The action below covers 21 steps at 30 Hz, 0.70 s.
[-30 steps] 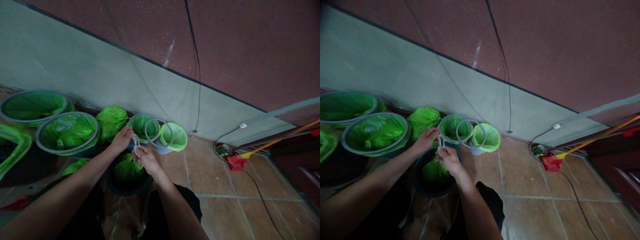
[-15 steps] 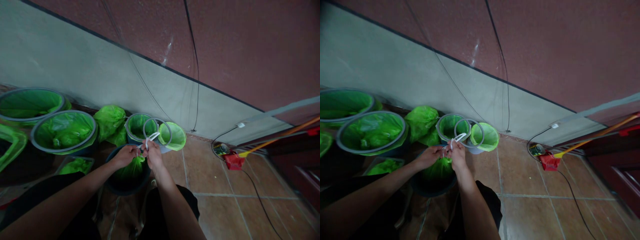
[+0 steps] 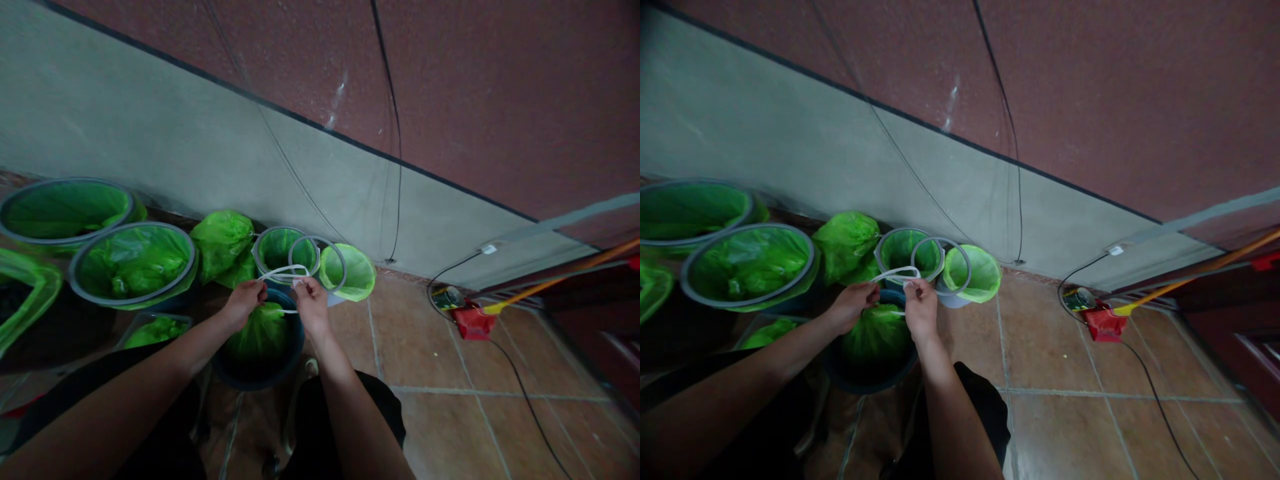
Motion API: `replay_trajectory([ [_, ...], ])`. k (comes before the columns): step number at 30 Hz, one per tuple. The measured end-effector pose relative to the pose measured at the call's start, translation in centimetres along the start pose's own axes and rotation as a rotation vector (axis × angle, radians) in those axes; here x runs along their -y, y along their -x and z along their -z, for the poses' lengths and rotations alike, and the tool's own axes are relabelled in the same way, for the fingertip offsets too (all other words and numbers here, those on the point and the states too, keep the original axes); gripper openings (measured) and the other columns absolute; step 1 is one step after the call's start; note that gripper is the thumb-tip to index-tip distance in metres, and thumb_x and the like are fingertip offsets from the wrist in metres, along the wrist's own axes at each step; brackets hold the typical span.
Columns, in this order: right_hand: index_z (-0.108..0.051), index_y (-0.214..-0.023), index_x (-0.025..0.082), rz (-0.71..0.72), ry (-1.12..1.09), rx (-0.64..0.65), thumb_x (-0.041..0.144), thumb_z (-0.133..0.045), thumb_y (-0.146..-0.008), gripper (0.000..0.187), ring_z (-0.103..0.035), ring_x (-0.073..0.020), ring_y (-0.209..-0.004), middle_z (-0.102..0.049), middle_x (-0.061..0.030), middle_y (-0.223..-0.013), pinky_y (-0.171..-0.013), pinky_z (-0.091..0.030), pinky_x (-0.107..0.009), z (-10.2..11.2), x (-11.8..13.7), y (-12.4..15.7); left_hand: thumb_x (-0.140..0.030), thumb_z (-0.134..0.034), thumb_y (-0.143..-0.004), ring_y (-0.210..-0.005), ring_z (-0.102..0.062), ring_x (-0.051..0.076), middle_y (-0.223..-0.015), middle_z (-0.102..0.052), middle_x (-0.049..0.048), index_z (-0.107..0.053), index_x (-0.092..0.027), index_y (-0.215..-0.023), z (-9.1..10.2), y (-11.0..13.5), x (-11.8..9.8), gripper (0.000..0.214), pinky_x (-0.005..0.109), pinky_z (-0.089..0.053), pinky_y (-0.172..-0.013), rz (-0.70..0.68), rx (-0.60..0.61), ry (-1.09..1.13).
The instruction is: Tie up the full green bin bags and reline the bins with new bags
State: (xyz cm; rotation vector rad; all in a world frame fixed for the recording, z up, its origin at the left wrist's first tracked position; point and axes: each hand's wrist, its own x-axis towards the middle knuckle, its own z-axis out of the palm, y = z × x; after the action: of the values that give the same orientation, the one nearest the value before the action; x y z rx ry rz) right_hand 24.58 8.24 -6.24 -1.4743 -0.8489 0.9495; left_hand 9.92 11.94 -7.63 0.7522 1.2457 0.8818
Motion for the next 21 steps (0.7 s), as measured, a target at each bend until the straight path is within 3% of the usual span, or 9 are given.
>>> replay_trajectory([
  [4, -0.067, -0.086, 0.022, -0.078, -0.068, -0.032, 0.044, -0.063, -0.080, 0.023, -0.052, -0.0139, -0.063, -0.066, -0.0003, -0.075, -0.055, -0.039, -0.024, -0.4, 0.8, 0.3, -0.035, -0.063, -0.075, -0.052, -0.048, 0.011, -0.052, -0.051, -0.0039, -0.058, -0.017, -0.063, -0.5, 0.3, 0.3, 0.023, 0.024, -0.040, -0.055, 0.031, -0.011, -0.130],
  [7, -0.065, -0.077, 0.019, -0.184, -0.149, 0.054, 0.053, -0.059, -0.083, 0.035, -0.037, -0.0093, -0.046, -0.059, 0.0007, -0.061, -0.043, -0.027, -0.023, -1.0, 1.4, 0.9, -0.038, -0.062, -0.076, -0.051, -0.047, 0.011, -0.053, -0.051, -0.0040, -0.057, -0.017, -0.065, -0.6, 0.3, 0.9, 0.025, 0.024, -0.038, -0.053, 0.035, -0.009, -0.170],
  [11, -0.063, -0.071, 0.018, -0.295, -0.299, 0.253, 0.064, -0.056, -0.083, 0.049, -0.024, -0.0052, -0.039, -0.051, 0.0031, -0.053, -0.039, -0.016, -0.023, -2.0, 2.1, 2.1, -0.046, -0.067, -0.074, -0.051, -0.043, 0.010, -0.055, -0.051, -0.0036, -0.057, -0.018, -0.067, -1.0, 0.9, 2.2, 0.030, 0.023, -0.031, -0.050, 0.019, 0.256, -0.159],
  [14, -0.063, -0.074, 0.017, -0.352, -0.383, 0.313, 0.065, -0.054, -0.085, 0.050, -0.020, -0.0041, -0.039, -0.052, 0.0031, -0.055, -0.039, -0.014, -0.023, -2.4, 2.5, 2.5, -0.038, -0.070, -0.068, -0.051, -0.038, 0.009, -0.055, -0.048, -0.0047, -0.053, -0.019, -0.065, -1.5, 2.0, 3.1, 0.026, 0.023, -0.028, -0.051, 0.052, 0.426, -0.135],
  [18, -0.063, -0.077, 0.018, -0.382, -0.476, 0.243, 0.059, -0.050, -0.089, 0.045, -0.016, -0.0040, -0.039, -0.050, 0.0038, -0.056, -0.039, -0.011, -0.022, -2.1, 2.7, 1.6, -0.029, -0.060, -0.063, -0.051, -0.029, 0.009, -0.051, -0.038, -0.0051, -0.042, -0.021, -0.052, -1.7, 3.3, 2.9, 0.022, 0.026, -0.023, -0.052, 0.131, 0.595, -0.169],
  [21, -0.063, -0.079, 0.018, -0.338, -0.487, 0.130, 0.053, -0.051, -0.088, 0.038, -0.021, -0.0051, -0.040, -0.052, 0.0030, -0.059, -0.039, -0.016, -0.022, -1.4, 2.5, 0.5, -0.029, -0.060, -0.064, -0.053, -0.030, 0.010, -0.052, -0.039, -0.0040, -0.048, -0.020, -0.052, -1.5, 3.6, 2.2, 0.019, 0.028, -0.025, -0.054, 0.117, 0.683, -0.187],
])
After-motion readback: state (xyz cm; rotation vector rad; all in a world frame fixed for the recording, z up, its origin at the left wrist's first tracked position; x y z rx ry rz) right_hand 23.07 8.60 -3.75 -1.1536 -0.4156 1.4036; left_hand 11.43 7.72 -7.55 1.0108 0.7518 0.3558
